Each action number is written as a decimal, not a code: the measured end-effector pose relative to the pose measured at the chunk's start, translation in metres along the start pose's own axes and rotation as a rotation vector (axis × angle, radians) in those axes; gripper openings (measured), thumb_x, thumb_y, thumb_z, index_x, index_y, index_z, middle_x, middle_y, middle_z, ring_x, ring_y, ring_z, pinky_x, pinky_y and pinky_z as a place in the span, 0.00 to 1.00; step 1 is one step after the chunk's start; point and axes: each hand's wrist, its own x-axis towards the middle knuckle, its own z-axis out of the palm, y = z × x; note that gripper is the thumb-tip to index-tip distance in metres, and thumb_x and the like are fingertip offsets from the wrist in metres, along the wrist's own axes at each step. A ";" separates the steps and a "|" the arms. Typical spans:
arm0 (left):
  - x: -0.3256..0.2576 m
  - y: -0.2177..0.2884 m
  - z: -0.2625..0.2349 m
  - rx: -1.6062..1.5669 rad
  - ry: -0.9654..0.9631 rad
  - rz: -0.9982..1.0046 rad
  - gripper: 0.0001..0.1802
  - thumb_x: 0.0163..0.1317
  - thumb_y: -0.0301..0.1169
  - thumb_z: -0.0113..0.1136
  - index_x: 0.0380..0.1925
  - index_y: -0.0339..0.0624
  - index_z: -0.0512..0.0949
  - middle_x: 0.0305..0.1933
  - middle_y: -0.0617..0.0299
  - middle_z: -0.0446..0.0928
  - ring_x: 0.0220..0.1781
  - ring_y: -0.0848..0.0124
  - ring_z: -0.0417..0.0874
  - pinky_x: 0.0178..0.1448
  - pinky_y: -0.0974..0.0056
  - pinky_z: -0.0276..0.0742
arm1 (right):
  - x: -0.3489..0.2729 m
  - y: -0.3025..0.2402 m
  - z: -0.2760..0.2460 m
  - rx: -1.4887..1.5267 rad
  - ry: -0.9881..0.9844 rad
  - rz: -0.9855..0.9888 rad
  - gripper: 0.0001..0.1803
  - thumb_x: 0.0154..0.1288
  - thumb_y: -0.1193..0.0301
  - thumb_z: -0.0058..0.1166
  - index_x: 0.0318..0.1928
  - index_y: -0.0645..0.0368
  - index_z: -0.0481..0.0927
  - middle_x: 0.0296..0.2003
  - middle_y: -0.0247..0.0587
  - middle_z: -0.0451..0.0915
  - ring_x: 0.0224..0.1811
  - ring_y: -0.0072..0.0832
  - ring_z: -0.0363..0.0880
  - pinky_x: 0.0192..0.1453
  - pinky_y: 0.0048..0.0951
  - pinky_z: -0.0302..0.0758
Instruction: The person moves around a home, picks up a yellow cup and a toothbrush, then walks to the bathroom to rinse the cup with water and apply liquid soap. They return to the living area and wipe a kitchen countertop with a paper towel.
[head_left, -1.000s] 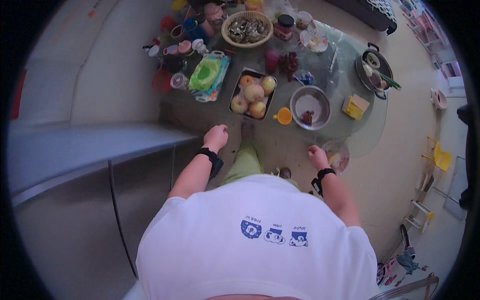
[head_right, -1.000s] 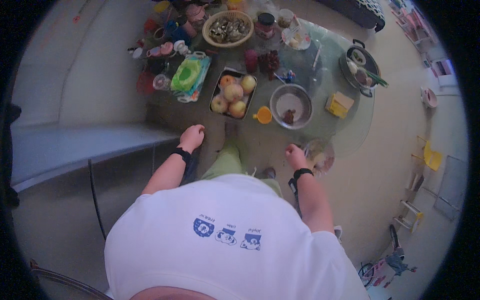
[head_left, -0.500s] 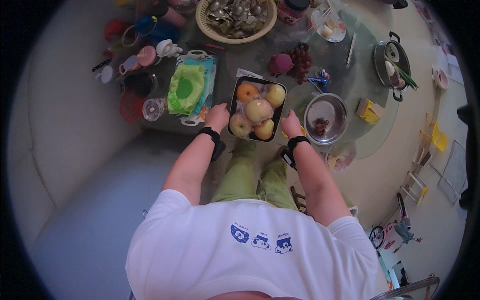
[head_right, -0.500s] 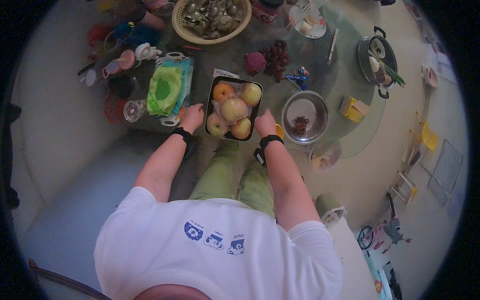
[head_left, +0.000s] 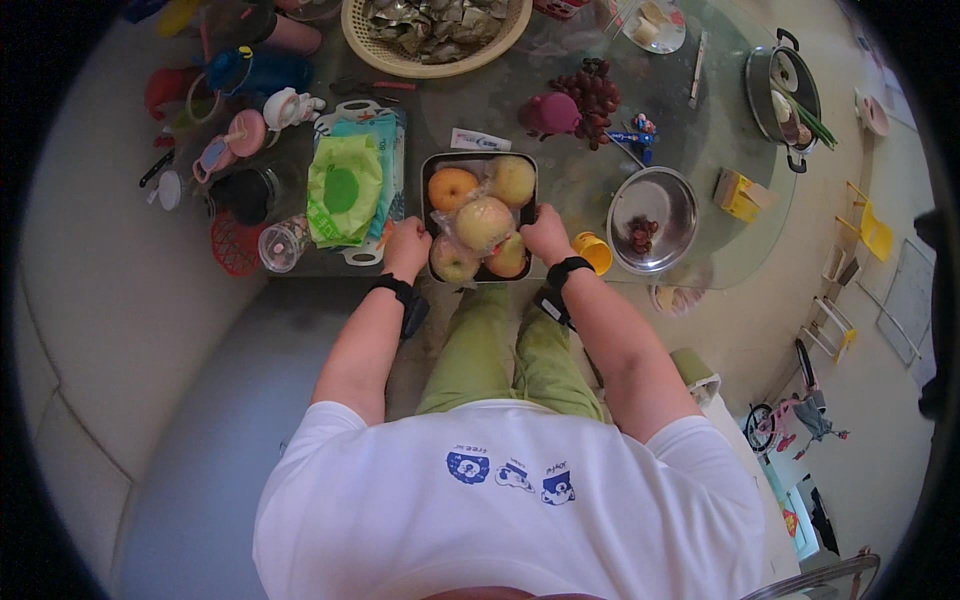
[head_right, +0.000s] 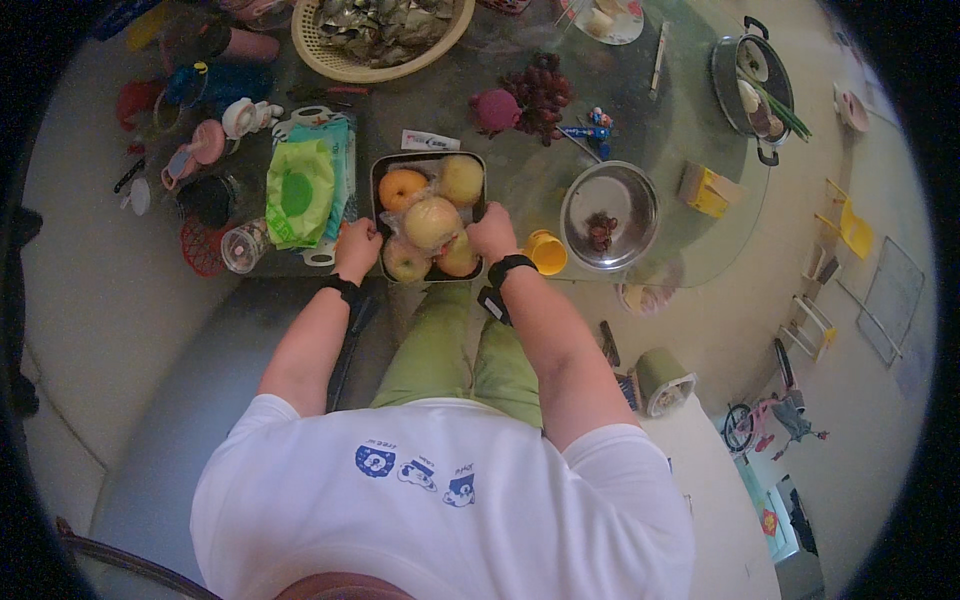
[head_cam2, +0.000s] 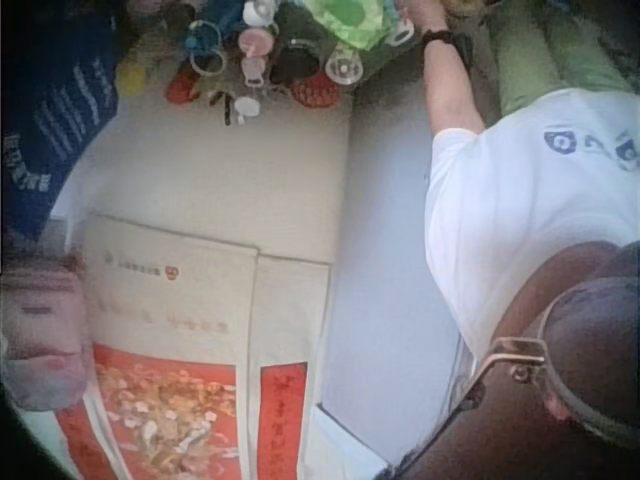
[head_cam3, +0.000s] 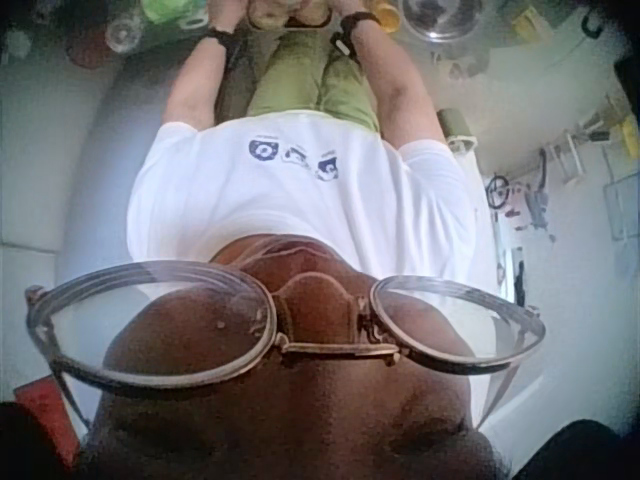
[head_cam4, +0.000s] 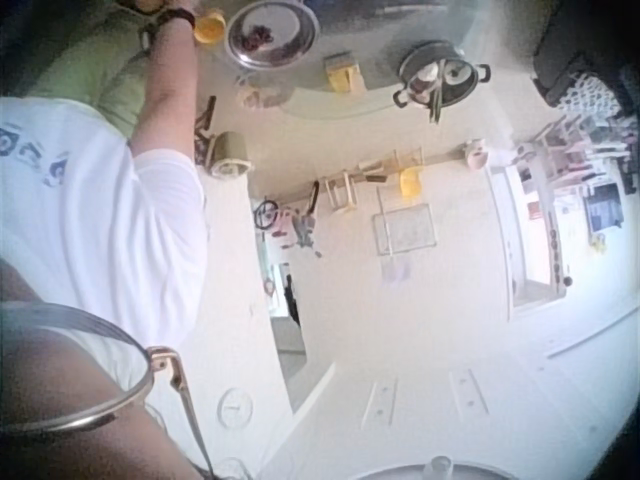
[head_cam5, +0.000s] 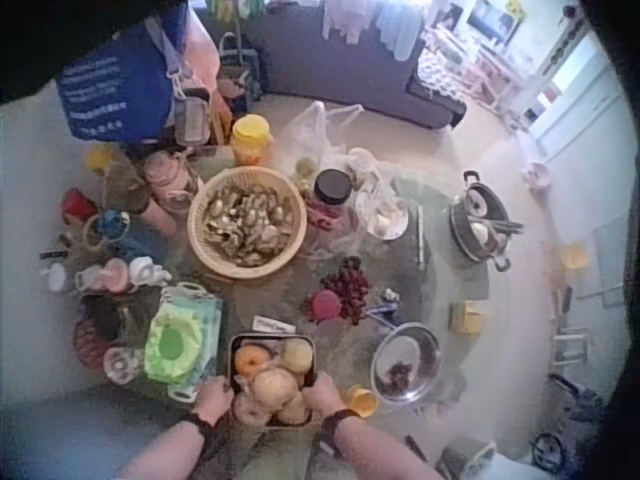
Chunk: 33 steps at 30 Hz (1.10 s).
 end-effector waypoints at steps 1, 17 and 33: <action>-0.003 -0.003 -0.002 -0.007 0.002 -0.050 0.12 0.57 0.33 0.60 0.36 0.36 0.76 0.34 0.49 0.78 0.40 0.49 0.78 0.44 0.50 0.74 | 0.000 -0.005 0.000 -0.002 -0.062 0.024 0.22 0.53 0.73 0.53 0.49 0.69 0.73 0.50 0.64 0.75 0.56 0.57 0.72 0.58 0.44 0.71; -0.028 0.000 -0.031 -0.075 -0.057 -0.062 0.19 0.62 0.32 0.50 0.54 0.45 0.76 0.54 0.45 0.76 0.52 0.48 0.78 0.52 0.50 0.76 | 0.055 -0.121 0.012 -0.716 0.058 -0.549 0.21 0.69 0.56 0.41 0.45 0.56 0.83 0.51 0.50 0.76 0.52 0.47 0.76 0.54 0.47 0.74; -0.053 0.014 -0.053 -0.269 0.327 -0.015 0.10 0.60 0.32 0.51 0.41 0.46 0.77 0.44 0.56 0.77 0.47 0.52 0.78 0.47 0.51 0.76 | 0.069 -0.105 -0.004 -0.630 0.037 -0.651 0.26 0.57 0.54 0.62 0.49 0.60 0.82 0.59 0.60 0.67 0.59 0.54 0.68 0.64 0.43 0.68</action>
